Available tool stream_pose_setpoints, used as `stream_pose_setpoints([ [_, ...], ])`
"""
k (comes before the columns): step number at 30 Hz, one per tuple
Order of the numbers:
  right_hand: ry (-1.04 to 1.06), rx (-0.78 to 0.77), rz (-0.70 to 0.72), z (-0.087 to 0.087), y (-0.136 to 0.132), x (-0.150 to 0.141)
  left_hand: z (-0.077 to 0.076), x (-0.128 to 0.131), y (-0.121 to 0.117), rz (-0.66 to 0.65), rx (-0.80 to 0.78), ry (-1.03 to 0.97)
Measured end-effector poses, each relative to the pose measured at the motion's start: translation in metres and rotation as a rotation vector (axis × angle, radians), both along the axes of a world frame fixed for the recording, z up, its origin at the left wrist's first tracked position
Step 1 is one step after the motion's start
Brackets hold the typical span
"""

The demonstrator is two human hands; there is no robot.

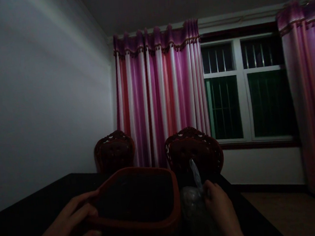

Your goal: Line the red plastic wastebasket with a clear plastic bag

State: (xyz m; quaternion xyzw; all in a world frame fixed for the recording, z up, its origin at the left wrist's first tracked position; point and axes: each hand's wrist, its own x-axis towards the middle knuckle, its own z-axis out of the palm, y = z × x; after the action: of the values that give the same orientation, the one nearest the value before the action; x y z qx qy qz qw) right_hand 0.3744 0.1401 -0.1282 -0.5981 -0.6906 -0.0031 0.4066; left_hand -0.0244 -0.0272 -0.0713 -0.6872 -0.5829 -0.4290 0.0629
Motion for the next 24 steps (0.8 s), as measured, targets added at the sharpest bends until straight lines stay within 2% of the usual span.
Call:
stream_pose_setpoints([
  [3, 0.059, 0.053, -0.063, 0.009, -0.005, 0.004, -0.009, -0.011, -0.003, 0.004, 0.013, 0.060],
  [6, 0.147, 0.142, -0.130, 0.022, -0.018, 0.006, -0.012, -0.019, -0.006, 0.001, 0.023, 0.099],
  [10, 0.299, 0.321, -0.226, 0.045, -0.048, 0.004, -0.005, -0.021, -0.011, -0.033, -0.007, 0.109],
  [13, 0.262, 0.392, -0.279, 0.069, -0.067, -0.001, 0.003, -0.024, -0.014, -0.003, -0.078, 0.036],
  [16, 0.066, 0.513, -0.264, 0.104, -0.077, -0.009, 0.010, -0.029, -0.014, 0.024, -0.095, -0.086],
  [20, -0.065, 0.640, -0.226, 0.164, -0.088, -0.020, 0.018, -0.028, -0.011, -0.008, -0.113, -0.241],
  [24, 0.091, 0.717, -0.152, 0.228, -0.100, -0.031, 0.022, -0.023, -0.006, 0.000, -0.080, -0.290],
])
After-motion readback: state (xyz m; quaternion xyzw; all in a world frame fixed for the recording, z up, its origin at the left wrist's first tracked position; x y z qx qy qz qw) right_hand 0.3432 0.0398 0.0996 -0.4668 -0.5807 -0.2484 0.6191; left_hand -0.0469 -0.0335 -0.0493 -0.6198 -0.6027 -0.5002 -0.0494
